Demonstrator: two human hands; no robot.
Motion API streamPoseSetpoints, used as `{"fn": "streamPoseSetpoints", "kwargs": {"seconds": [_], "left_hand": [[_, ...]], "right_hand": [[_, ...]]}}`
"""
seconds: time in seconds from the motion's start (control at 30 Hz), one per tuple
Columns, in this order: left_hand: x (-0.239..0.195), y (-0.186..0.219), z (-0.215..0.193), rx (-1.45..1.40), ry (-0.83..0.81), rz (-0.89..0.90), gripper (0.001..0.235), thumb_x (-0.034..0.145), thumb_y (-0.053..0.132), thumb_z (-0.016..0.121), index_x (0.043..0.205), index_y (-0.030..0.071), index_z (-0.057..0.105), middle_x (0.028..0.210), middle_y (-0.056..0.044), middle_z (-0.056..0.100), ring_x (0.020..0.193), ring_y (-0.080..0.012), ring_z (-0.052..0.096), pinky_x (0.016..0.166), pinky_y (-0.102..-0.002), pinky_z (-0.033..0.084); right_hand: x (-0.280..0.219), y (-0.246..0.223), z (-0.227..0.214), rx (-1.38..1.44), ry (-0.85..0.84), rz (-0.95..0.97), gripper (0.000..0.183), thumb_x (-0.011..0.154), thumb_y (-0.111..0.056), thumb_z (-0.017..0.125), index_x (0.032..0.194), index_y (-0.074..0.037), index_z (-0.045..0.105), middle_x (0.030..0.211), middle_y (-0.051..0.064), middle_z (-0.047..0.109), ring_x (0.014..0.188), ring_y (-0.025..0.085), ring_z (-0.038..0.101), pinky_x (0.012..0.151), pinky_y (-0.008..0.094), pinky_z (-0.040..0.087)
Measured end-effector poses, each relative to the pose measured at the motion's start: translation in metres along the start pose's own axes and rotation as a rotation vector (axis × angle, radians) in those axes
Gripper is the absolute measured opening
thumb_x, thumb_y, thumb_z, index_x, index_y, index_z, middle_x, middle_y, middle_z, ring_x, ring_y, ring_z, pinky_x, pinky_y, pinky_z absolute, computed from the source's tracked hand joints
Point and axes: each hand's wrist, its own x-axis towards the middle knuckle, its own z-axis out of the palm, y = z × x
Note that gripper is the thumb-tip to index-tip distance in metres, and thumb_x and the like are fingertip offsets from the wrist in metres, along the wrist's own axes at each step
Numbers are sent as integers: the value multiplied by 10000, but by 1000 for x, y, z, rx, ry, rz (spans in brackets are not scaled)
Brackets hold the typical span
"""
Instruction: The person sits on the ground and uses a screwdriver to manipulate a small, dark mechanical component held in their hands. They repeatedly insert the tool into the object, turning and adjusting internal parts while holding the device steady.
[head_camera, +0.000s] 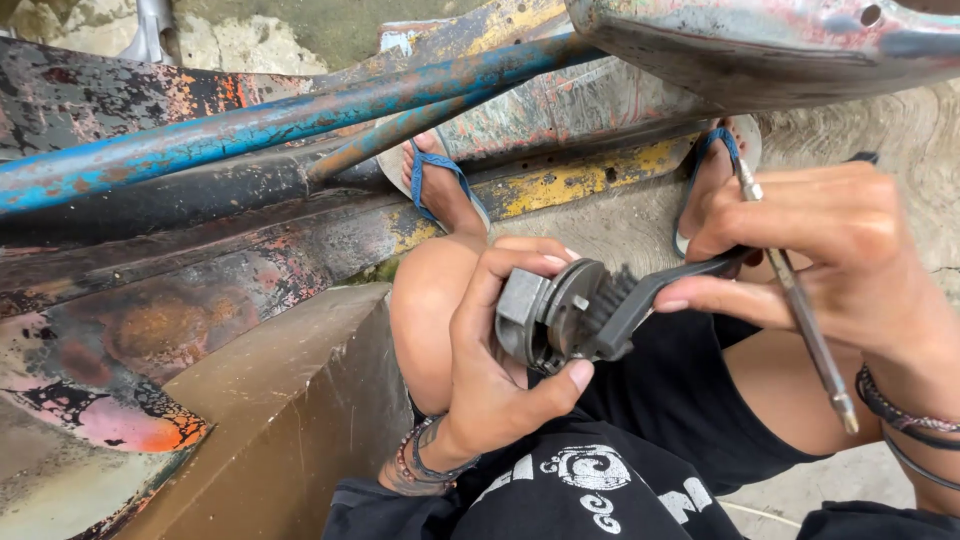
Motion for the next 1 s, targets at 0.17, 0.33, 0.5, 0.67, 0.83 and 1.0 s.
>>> {"fn": "streamPoseSetpoints", "kwargs": {"seconds": [0.17, 0.33, 0.5, 0.67, 0.83, 1.0], "left_hand": [[-2, 3, -1, 19, -5, -16, 413, 888, 238, 708, 1221, 97, 509, 1224, -90, 526, 1192, -226, 558, 1088, -354, 463], [-3, -1, 2, 60, 2, -21, 417, 866, 193, 701, 1223, 92, 510, 1230, -135, 546, 1189, -230, 581, 1114, -349, 470], [-3, 0, 1, 66, -35, -32, 406, 892, 238, 701, 1213, 83, 508, 1222, -130, 538, 1193, -232, 572, 1120, -351, 463], [-4, 2, -2, 100, -81, -52, 415, 866, 197, 706, 1222, 79, 527, 1214, -131, 544, 1187, -232, 578, 1114, -343, 473], [-4, 1, -4, 62, -152, -81, 404, 873, 210, 694, 1216, 84, 522, 1202, -124, 546, 1182, -225, 580, 1094, -347, 487], [-3, 1, -4, 56, -157, -79, 404, 891, 225, 701, 1225, 81, 526, 1216, -125, 545, 1196, -221, 576, 1115, -339, 466]], "right_hand": [[-12, 20, -14, -355, -41, 169, 377, 929, -379, 920, 846, -63, 732, 660, 55, 627, 598, 202, 582, 611, 352, 424], [-9, 7, 3, 6, -6, 6, 404, 687, -359, 865, 688, -31, 629, 593, 65, 549, 485, 186, 485, 520, 327, 362], [-9, 14, 3, -24, -45, -7, 391, 715, -378, 860, 681, -42, 663, 638, 86, 625, 498, 191, 542, 518, 344, 408], [-10, 12, 5, 43, -75, -83, 369, 705, -387, 870, 644, -89, 661, 562, 9, 575, 506, 149, 571, 552, 315, 482], [-5, 0, 6, 80, -96, -160, 349, 771, -350, 834, 687, -74, 638, 610, 29, 543, 502, 208, 476, 566, 318, 429], [-6, 7, 0, -26, -75, -129, 389, 740, -383, 868, 694, -54, 665, 620, 30, 589, 552, 208, 549, 676, 364, 492]]}}
